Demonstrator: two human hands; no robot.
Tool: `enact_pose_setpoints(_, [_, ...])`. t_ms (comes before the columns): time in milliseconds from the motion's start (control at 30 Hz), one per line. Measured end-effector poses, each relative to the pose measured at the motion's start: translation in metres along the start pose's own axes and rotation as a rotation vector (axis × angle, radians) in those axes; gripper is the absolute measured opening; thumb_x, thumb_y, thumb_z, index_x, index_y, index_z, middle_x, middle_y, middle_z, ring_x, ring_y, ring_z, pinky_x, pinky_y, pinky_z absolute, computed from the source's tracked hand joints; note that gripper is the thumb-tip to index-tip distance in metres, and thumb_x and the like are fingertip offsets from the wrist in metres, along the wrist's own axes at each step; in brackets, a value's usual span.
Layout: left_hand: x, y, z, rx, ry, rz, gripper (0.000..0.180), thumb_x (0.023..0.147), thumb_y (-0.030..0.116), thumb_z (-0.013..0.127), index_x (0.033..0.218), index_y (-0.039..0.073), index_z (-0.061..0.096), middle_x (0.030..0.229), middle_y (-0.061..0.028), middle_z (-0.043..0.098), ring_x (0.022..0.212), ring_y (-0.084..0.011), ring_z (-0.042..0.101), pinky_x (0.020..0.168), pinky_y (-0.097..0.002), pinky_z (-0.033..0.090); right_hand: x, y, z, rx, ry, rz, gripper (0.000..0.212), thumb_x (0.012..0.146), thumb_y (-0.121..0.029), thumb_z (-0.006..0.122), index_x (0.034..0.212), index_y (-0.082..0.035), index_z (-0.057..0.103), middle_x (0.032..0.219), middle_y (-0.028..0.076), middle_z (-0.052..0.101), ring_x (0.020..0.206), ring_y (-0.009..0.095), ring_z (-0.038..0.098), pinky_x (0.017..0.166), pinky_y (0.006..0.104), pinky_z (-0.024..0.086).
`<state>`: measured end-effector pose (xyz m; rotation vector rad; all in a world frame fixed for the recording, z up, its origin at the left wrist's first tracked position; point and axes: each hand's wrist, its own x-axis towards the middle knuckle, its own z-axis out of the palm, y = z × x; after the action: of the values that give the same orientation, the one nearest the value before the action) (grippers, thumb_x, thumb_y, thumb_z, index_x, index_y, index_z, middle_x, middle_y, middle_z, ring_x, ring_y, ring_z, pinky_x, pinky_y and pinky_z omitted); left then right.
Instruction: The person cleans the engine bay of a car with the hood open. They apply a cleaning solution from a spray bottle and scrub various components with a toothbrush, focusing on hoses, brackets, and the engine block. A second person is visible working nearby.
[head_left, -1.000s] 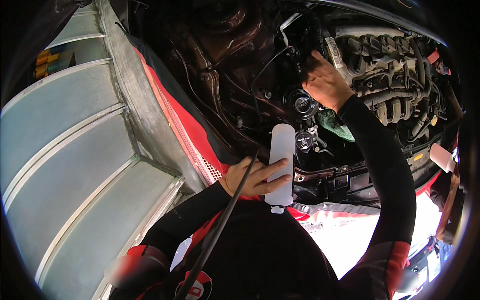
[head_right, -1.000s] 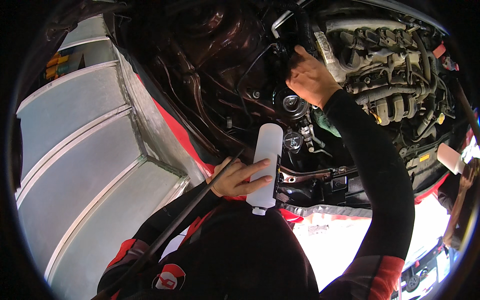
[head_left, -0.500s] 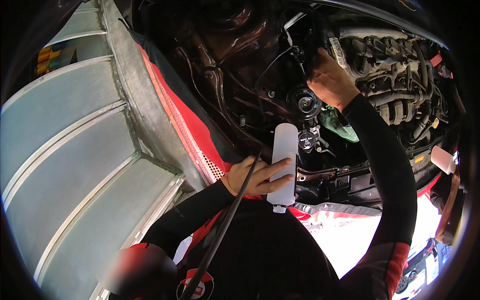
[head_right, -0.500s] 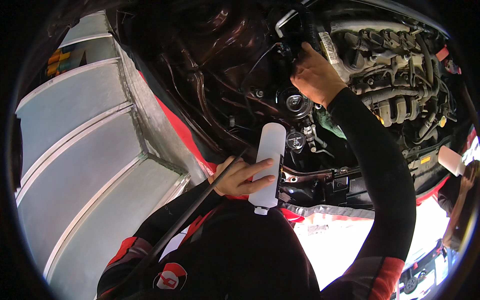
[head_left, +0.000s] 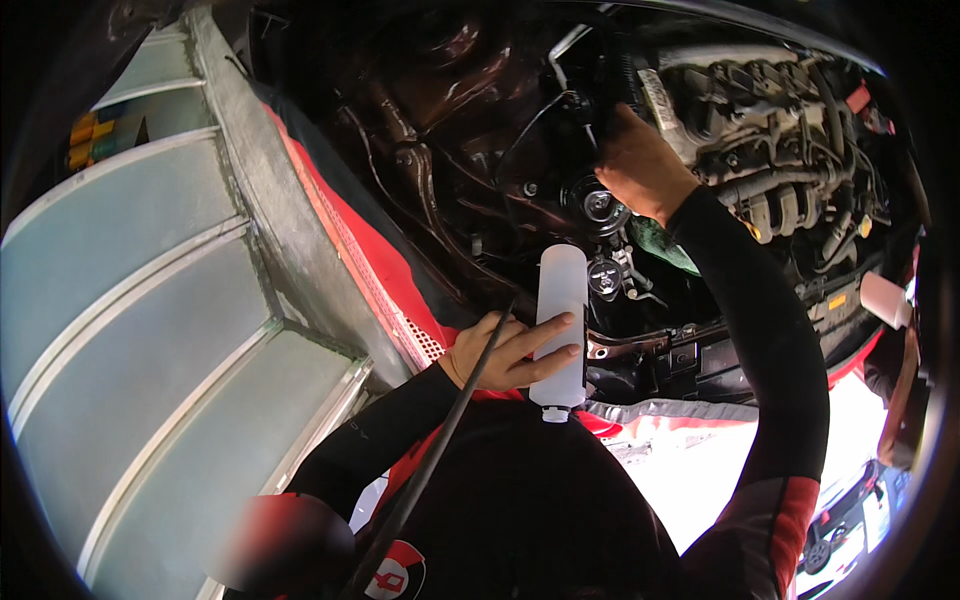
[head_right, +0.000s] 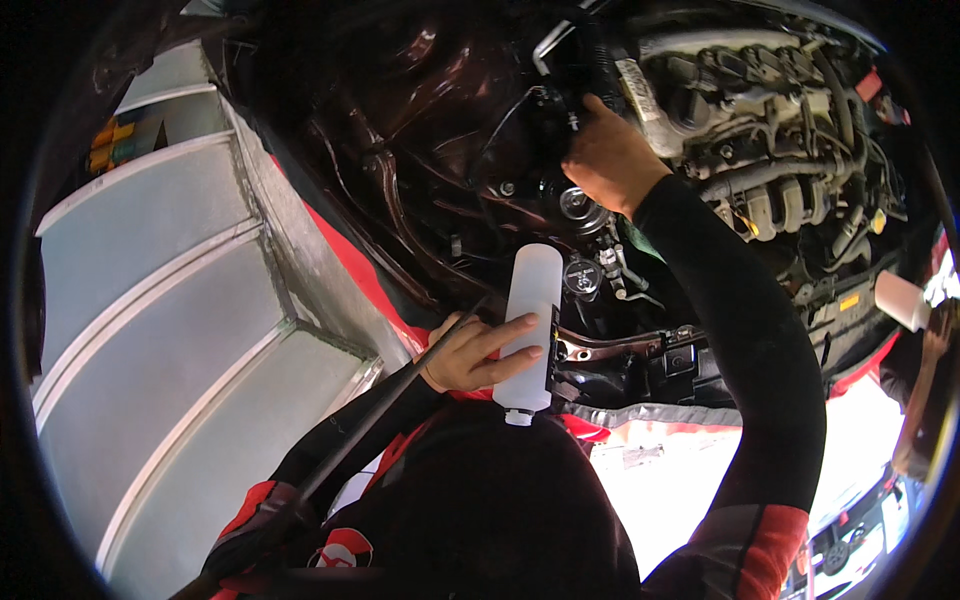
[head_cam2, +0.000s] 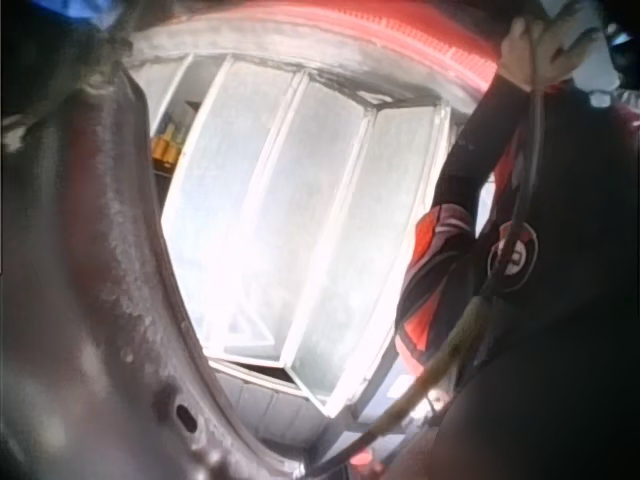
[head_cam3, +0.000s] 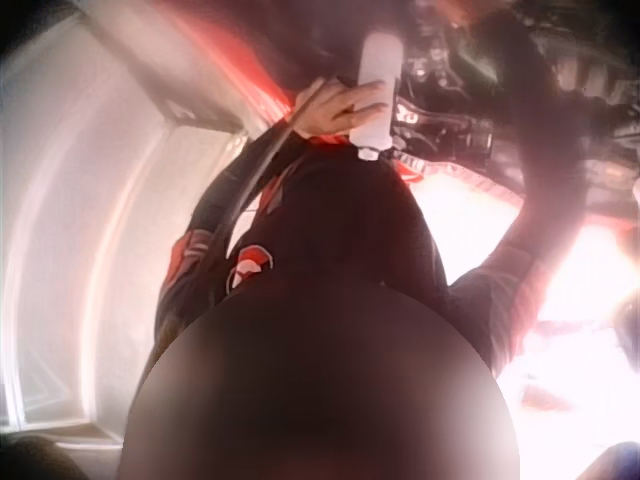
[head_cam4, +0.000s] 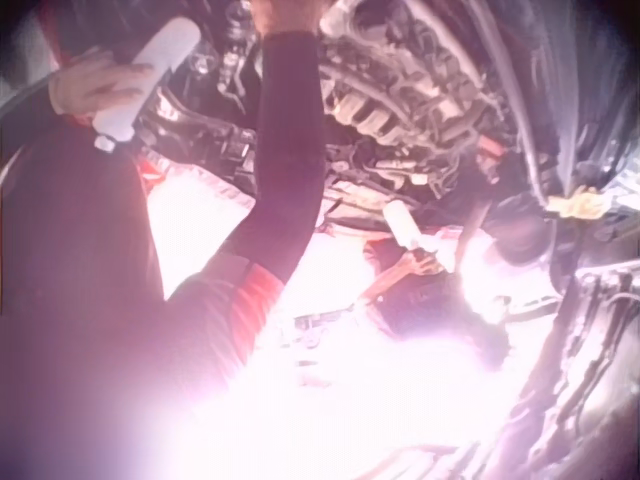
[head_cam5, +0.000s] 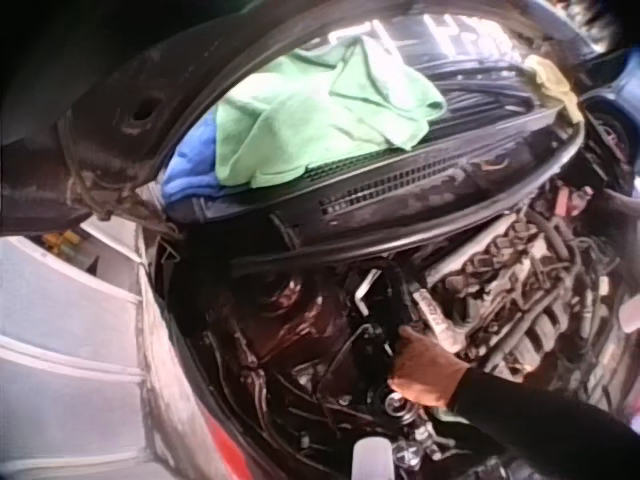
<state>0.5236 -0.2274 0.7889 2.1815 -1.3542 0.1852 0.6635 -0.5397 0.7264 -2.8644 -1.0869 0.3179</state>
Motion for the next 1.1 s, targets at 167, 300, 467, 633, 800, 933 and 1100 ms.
enact_pose_setpoints(167, [0.001, -0.001, -0.002, -0.077, -0.023, 0.008, 0.048, 0.097, 0.009, 0.062, 0.141, 0.026, 0.068, 0.146, -0.004, 0.07, 0.072, -0.0137, 0.057, 0.069, -0.0282, 0.048, -0.043, -0.027, -0.047, -0.164, 0.207, 0.259, 0.012, 0.089, -0.02, 0.065, 0.088, -0.01, 0.073, 0.086, 0.006, 0.069, 0.091, 0.026, 0.069, 0.097, 0.0444, 0.046])
enact_pose_setpoints(300, [0.002, -0.001, 0.005, -0.101, 0.025, 0.017, 0.043, 0.098, 0.021, 0.065, 0.141, 0.022, 0.068, 0.145, -0.0069, 0.07, 0.078, -0.0204, 0.063, 0.078, -0.0349, 0.047, -0.122, -0.095, -0.073, -0.19, 0.753, 0.613, 0.012, 0.093, -0.018, 0.067, 0.097, -0.008, 0.071, 0.098, 0.008, 0.072, 0.09, 0.027, 0.071, 0.089, 0.045, 0.051])
enact_pose_setpoints(467, [0.009, 0.0, 0.006, -0.218, 0.082, 0.04, 0.067, 0.08, 0.032, 0.092, 0.138, 0.013, 0.064, 0.14, -0.0093, 0.069, 0.108, -0.0272, 0.069, 0.093, -0.0404, 0.047, -0.219, -0.253, -0.086, 0.518, 0.857, 1.32, 0.024, 0.104, -0.014, 0.064, 0.125, -0.006, 0.073, 0.092, 0.009, 0.065, 0.079, 0.024, 0.063, 0.074, 0.0367, 0.048])
enact_pose_setpoints(633, [0.019, 0.014, -0.003, -0.308, 0.174, 0.018, 0.084, 0.066, 0.019, 0.102, 0.138, 0.007, 0.061, 0.131, -0.0141, 0.069, 0.116, -0.0372, 0.067, 0.101, -0.0484, 0.052, -0.277, -0.403, -0.071, 1.029, 1.224, 1.709, 0.029, 0.112, -0.018, 0.059, 0.134, -0.004, 0.072, 0.088, -0.001, 0.062, 0.076, 0.006, 0.053, 0.066, 0.0259, 0.043])
enact_pose_setpoints(800, [0.037, 0.037, -0.019, -0.201, 0.355, 0.023, 0.073, 0.07, 0.029, 0.101, 0.128, 0.005, 0.063, 0.116, -0.0133, 0.069, 0.106, -0.0378, 0.067, 0.094, -0.0504, 0.052, -0.307, -0.486, -0.047, 1.286, 1.419, 1.587, 0.034, 0.113, -0.02, 0.058, 0.138, 0.001, 0.069, 0.085, -0.004, 0.059, 0.073, 0.004, 0.048, 0.065, 0.0207, 0.04])
enact_pose_setpoints(933, [0.03, 0.072, -0.051, -0.152, 0.516, -0.01, 0.071, 0.069, 0.031, 0.101, 0.124, 0.006, 0.065, 0.109, -0.0127, 0.069, 0.099, -0.0362, 0.067, 0.086, -0.0479, 0.052, -0.322, -0.515, -0.041, 1.429, 1.436, 1.45, 0.035, 0.112, -0.019, 0.06, 0.138, 0.002, 0.068, 0.087, -0.004, 0.06, 0.077, 0.004, 0.05, 0.07, 0.0204, 0.042])
enact_pose_setpoints(1100, [-0.03, 0.134, -0.115, -0.298, 0.658, -0.051, 0.065, 0.068, 0.031, 0.1, 0.119, 0.006, 0.068, 0.109, -0.0108, 0.071, 0.097, -0.0336, 0.069, 0.085, -0.0451, 0.054, -0.352, -0.536, -0.036, 1.66, 1.522, 1.078, 0.031, 0.111, -0.014, 0.06, 0.136, 0.003, 0.068, 0.09, -0.001, 0.063, 0.078, 0.006, 0.05, 0.071, 0.0225, 0.043])
